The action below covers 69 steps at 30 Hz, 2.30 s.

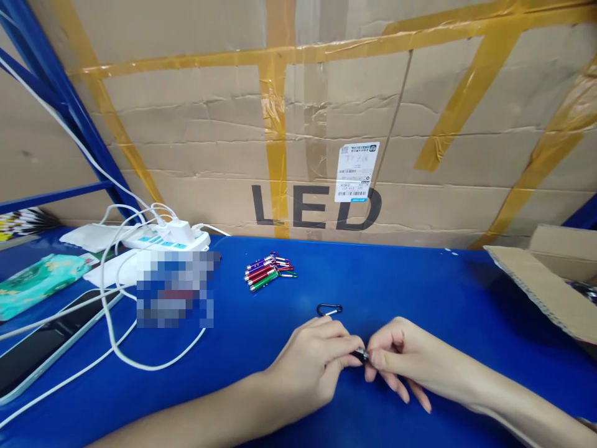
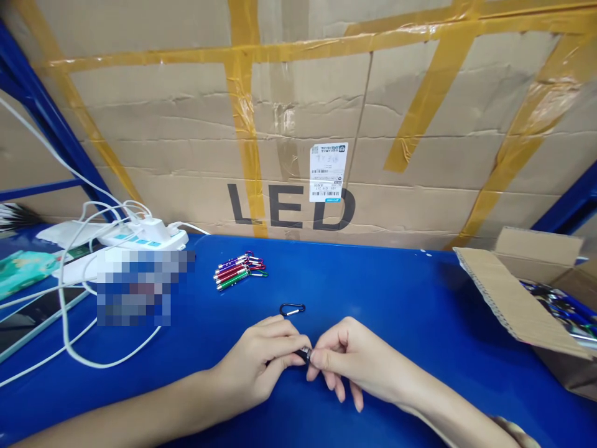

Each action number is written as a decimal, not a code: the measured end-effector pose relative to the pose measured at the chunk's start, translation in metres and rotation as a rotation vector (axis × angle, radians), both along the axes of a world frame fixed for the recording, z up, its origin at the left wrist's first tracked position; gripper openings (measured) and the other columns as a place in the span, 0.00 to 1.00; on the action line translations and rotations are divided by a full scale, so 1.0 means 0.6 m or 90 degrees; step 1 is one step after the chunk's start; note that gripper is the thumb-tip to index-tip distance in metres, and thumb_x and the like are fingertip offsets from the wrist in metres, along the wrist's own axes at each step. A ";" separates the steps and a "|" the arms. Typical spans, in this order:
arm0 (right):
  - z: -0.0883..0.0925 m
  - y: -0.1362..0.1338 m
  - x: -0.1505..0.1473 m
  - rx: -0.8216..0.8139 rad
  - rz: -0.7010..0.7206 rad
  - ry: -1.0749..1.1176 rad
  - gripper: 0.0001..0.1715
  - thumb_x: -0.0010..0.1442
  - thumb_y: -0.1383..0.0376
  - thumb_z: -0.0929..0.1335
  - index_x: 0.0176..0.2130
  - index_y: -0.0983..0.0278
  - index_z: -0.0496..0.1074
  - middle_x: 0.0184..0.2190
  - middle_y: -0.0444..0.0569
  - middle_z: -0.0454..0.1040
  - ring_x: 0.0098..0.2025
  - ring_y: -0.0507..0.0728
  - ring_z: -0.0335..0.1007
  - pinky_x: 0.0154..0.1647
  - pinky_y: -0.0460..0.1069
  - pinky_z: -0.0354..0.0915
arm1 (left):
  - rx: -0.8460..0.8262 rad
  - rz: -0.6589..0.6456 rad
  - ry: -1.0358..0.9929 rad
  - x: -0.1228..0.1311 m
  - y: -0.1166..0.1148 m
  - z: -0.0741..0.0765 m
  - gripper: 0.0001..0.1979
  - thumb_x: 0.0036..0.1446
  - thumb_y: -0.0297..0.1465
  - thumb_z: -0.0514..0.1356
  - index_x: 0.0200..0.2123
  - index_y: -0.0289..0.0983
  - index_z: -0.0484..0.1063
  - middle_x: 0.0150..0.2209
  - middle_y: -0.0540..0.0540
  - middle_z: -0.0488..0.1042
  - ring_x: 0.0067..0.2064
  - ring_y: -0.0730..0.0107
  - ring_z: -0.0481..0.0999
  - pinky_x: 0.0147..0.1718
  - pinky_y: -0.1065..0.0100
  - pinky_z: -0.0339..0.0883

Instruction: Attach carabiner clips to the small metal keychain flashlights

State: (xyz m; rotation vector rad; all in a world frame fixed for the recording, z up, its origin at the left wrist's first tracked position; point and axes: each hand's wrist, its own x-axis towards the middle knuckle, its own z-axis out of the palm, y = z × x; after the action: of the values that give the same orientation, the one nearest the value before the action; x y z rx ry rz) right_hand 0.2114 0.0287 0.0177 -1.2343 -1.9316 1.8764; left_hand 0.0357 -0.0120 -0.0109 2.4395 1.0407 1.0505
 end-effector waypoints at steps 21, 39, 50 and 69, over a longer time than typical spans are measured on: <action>-0.006 -0.008 0.005 0.283 0.073 -0.041 0.15 0.58 0.65 0.60 0.26 0.68 0.71 0.21 0.43 0.65 0.16 0.44 0.60 0.10 0.36 0.59 | 0.019 0.012 -0.038 -0.001 0.004 -0.001 0.12 0.56 0.22 0.52 0.31 0.36 0.75 0.31 0.47 0.76 0.31 0.72 0.71 0.33 0.71 0.64; -0.008 0.007 0.008 0.079 0.052 0.065 0.24 0.56 0.52 0.62 0.28 0.69 0.72 0.16 0.41 0.62 0.16 0.46 0.63 0.10 0.37 0.59 | -0.020 0.072 -0.088 0.005 0.002 0.006 0.10 0.54 0.23 0.56 0.33 0.38 0.76 0.29 0.47 0.76 0.31 0.72 0.73 0.32 0.73 0.67; 0.000 0.003 0.009 0.124 0.065 0.044 0.16 0.54 0.61 0.65 0.26 0.69 0.75 0.13 0.41 0.64 0.14 0.44 0.59 0.11 0.36 0.59 | -0.068 -0.003 -0.180 0.007 -0.002 0.009 0.11 0.52 0.22 0.58 0.36 0.39 0.77 0.28 0.47 0.77 0.29 0.73 0.75 0.29 0.75 0.69; 0.005 0.011 0.004 0.188 -0.075 0.023 0.19 0.47 0.55 0.70 0.19 0.69 0.70 0.12 0.40 0.64 0.13 0.44 0.58 0.10 0.38 0.59 | -0.058 0.049 -0.157 0.007 -0.002 0.005 0.12 0.53 0.23 0.58 0.41 0.37 0.74 0.33 0.45 0.77 0.33 0.70 0.75 0.32 0.73 0.70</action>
State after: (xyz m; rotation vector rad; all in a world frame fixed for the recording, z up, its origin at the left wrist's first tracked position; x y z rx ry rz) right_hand 0.2137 0.0352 0.0208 -1.1845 -1.9809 1.4814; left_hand 0.0400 -0.0132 -0.0080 2.1474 1.0802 1.2623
